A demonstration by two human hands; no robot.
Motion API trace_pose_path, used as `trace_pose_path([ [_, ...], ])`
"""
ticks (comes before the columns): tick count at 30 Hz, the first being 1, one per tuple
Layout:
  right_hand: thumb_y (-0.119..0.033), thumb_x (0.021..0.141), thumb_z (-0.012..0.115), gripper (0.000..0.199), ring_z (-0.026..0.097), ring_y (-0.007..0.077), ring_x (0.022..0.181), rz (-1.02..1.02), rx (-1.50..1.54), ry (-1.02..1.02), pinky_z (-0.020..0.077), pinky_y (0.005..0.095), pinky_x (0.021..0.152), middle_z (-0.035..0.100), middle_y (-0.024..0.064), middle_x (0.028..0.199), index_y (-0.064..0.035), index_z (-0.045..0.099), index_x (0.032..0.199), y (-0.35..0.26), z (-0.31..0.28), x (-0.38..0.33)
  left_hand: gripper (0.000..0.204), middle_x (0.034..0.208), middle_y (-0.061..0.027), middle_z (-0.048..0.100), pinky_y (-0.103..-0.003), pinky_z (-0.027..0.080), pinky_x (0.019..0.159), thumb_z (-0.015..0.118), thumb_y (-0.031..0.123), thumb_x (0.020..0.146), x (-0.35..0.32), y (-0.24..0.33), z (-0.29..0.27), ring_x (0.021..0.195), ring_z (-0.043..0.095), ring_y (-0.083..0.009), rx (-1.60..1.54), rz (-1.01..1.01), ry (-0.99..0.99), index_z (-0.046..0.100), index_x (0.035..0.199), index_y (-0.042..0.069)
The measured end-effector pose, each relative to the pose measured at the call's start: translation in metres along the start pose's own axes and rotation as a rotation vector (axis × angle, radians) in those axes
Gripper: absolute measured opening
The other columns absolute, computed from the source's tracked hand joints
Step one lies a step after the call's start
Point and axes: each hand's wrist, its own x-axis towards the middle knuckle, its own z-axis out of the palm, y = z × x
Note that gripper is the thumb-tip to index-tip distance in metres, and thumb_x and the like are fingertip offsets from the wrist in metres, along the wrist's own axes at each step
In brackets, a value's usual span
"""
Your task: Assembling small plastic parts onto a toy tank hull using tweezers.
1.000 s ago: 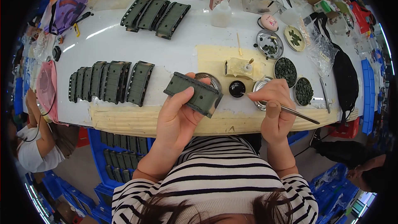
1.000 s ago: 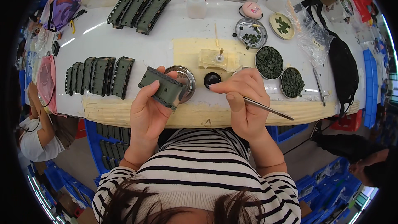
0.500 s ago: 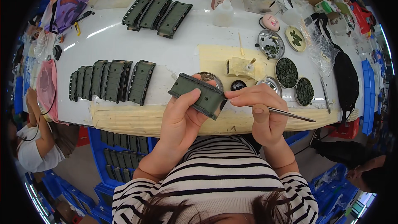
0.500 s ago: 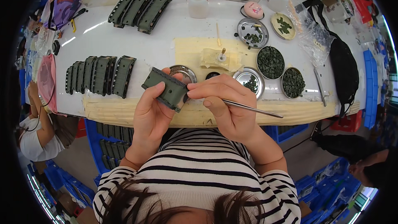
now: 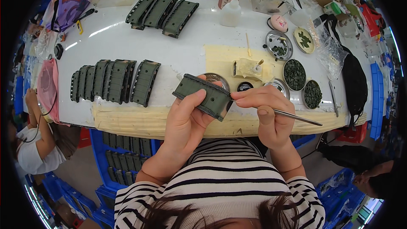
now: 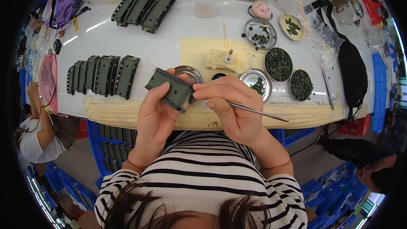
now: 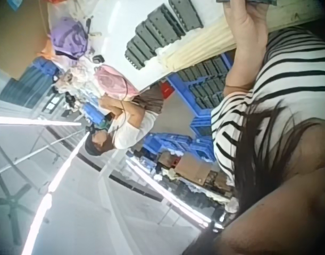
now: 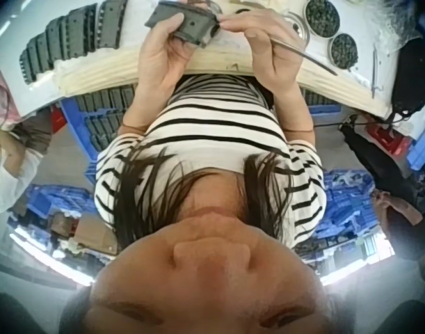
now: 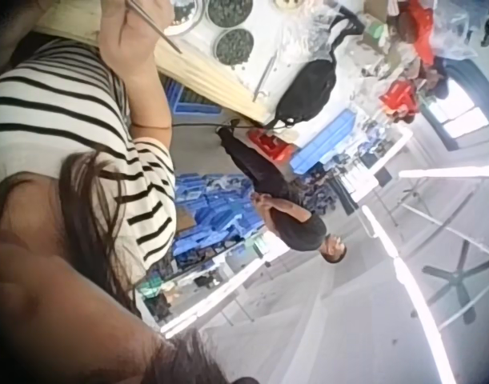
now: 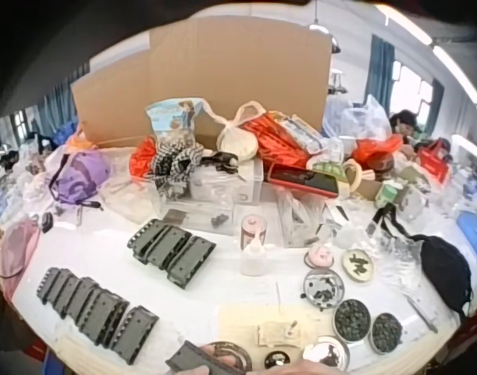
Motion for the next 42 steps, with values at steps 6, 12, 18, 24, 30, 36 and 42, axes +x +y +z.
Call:
trace_pose_path([
  [6, -0.017, 0.093, 0.055, 0.022, 0.064, 0.0226, 0.082, -0.014, 0.009, -0.008, 0.0507, 0.0301, 0.073, 0.070, 0.0131, 0.094, -0.0002, 0.070, 0.092, 0.0023, -0.0010, 0.0004, 0.031, 0.121, -0.0148, 0.058, -0.033, 0.057, 0.085, 0.052, 0.011, 0.094, -0.0002, 0.0007, 0.0009, 0.106, 0.062, -0.0213, -0.001, -0.006, 0.001, 0.046, 0.124, 0.006],
  [12, -0.007, 0.087, 0.060, 0.014, 0.065, 0.0223, 0.081, -0.019, -0.001, -0.033, 0.0519, 0.0296, 0.071, 0.070, 0.0123, 0.095, -0.0007, 0.070, 0.094, 0.0010, -0.0030, 0.0002, 0.031, 0.120, -0.0145, 0.058, -0.033, 0.057, 0.086, 0.053, 0.011, 0.094, 0.0001, 0.0002, -0.0001, 0.106, 0.062, -0.0207, -0.002, -0.010, 0.002, 0.046, 0.123, 0.007],
  [18, -0.007, 0.086, 0.061, 0.013, 0.065, 0.0223, 0.082, -0.016, 0.017, -0.060, 0.0519, 0.0294, 0.072, 0.070, 0.0127, 0.096, -0.0008, 0.070, 0.094, 0.0005, -0.0054, 0.0025, 0.033, 0.120, -0.0158, 0.058, -0.036, 0.051, 0.093, 0.052, 0.013, 0.094, -0.0004, 0.0014, -0.0016, 0.112, 0.058, -0.0229, 0.036, -0.007, -0.009, 0.047, 0.125, 0.004],
  [24, -0.028, 0.097, 0.050, 0.036, 0.064, 0.0213, 0.082, 0.010, 0.012, -0.036, 0.0493, 0.0292, 0.071, 0.070, 0.0154, 0.092, 0.0010, 0.069, 0.089, -0.0001, -0.0021, 0.0018, 0.033, 0.120, -0.0157, 0.057, -0.036, 0.051, 0.093, 0.052, 0.014, 0.094, -0.0007, 0.0012, -0.0004, 0.112, 0.058, -0.0228, 0.057, -0.002, -0.013, 0.047, 0.125, 0.005],
  [30, -0.027, 0.097, 0.049, 0.036, 0.064, 0.0216, 0.082, 0.009, 0.002, -0.041, 0.0493, 0.0293, 0.072, 0.070, 0.0153, 0.092, 0.0011, 0.069, 0.089, -0.0007, -0.0022, 0.0021, 0.033, 0.121, -0.0157, 0.057, -0.037, 0.050, 0.093, 0.051, 0.013, 0.094, -0.0008, 0.0009, -0.0015, 0.112, 0.058, -0.0230, 0.062, 0.010, -0.022, 0.047, 0.125, 0.005],
  [36, -0.013, 0.090, 0.057, 0.018, 0.064, 0.0220, 0.082, -0.021, -0.008, -0.048, 0.0511, 0.0298, 0.072, 0.070, 0.0135, 0.095, -0.0001, 0.070, 0.093, 0.0004, -0.0039, 0.0021, 0.033, 0.121, -0.0155, 0.057, -0.036, 0.051, 0.093, 0.052, 0.014, 0.094, -0.0018, 0.0004, 0.0011, 0.111, 0.059, -0.0225, 0.056, 0.016, -0.002, 0.047, 0.125, 0.005],
  [42, -0.006, 0.088, 0.059, 0.014, 0.064, 0.0217, 0.082, -0.049, -0.035, -0.014, 0.0519, 0.0297, 0.072, 0.069, 0.0130, 0.096, -0.0006, 0.070, 0.095, 0.0033, -0.0009, -0.0023, 0.035, 0.121, -0.0153, 0.057, -0.036, 0.051, 0.093, 0.053, 0.014, 0.094, -0.0024, -0.0014, 0.0029, 0.112, 0.058, -0.0221, 0.037, 0.040, 0.006, 0.045, 0.126, 0.004],
])
